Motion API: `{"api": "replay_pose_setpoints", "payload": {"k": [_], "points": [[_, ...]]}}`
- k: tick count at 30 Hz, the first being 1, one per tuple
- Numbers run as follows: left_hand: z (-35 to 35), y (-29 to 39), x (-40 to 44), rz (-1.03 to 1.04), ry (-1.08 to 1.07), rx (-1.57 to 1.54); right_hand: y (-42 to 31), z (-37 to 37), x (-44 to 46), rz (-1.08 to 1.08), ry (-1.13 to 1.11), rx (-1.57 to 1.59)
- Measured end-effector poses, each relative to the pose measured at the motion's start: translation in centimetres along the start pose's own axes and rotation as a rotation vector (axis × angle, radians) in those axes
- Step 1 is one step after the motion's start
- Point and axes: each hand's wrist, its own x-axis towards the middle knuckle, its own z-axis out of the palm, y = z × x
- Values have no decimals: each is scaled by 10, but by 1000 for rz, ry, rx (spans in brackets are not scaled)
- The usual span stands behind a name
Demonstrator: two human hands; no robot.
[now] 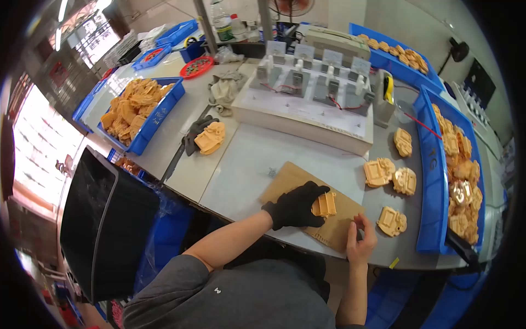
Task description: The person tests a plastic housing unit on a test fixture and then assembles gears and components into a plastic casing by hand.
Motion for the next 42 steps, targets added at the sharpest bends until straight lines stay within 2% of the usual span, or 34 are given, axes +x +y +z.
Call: {"api": "replay_pose_setpoints", "payload": {"k": [3,8,11,17,20,26,30,33,42], "points": [[5,-5,-2,31,68,2,3,3,0,36,-17,28],[2,4,-6,21,2,64,10,4,1,55,-32,32],[12,3,-9,49,72,103,12,5,3,73,-37,29],[5,6,-6,25,-16,97,9,3,3,59,-39,10],[10,2,-9,83,93,146,8,4,2,60,-27,17],[10,2,-6,69,95,137,6,5,3,45,7,18],[18,-7,-7,160,188,203,3,6,4,2,33,3],[8,3,-7,110,105,179,3,5,5,-15,28,-10],[10,1,-3,106,76,223,6,6,5,-6,47,13]]}}
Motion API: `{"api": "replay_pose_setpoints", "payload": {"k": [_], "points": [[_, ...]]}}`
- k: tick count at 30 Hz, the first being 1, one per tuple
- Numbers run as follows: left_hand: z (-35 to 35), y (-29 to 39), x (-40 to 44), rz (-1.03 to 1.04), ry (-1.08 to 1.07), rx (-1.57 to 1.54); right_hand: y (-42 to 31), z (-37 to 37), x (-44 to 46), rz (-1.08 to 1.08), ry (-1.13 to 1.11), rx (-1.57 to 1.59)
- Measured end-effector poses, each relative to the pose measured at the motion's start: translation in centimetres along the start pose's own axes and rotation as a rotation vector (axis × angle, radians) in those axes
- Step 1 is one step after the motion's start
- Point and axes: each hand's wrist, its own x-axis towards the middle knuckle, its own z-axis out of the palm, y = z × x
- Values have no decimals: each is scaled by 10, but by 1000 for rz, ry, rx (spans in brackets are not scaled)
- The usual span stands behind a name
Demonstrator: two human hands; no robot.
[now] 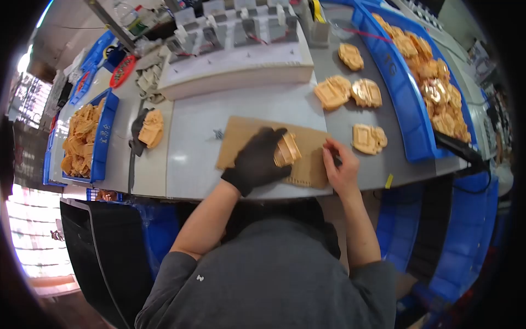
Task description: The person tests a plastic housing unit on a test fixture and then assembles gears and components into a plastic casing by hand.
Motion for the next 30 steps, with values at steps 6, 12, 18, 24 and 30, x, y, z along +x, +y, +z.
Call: {"api": "replay_pose_setpoints", "payload": {"k": [6,12,18,24,30], "points": [[-2,3,3,3,-14,18,-4,-1,-1,33,-1,14],[1,0,2,-9,-12,59,-3,-2,1,65,-38,55],[1,3,2,-19,-9,52,-4,0,2,40,-8,68],[1,4,2,-23,-3,61,-5,-2,1,79,-41,58],[3,2,0,-10,8,64,-4,0,2,47,-3,61]]}}
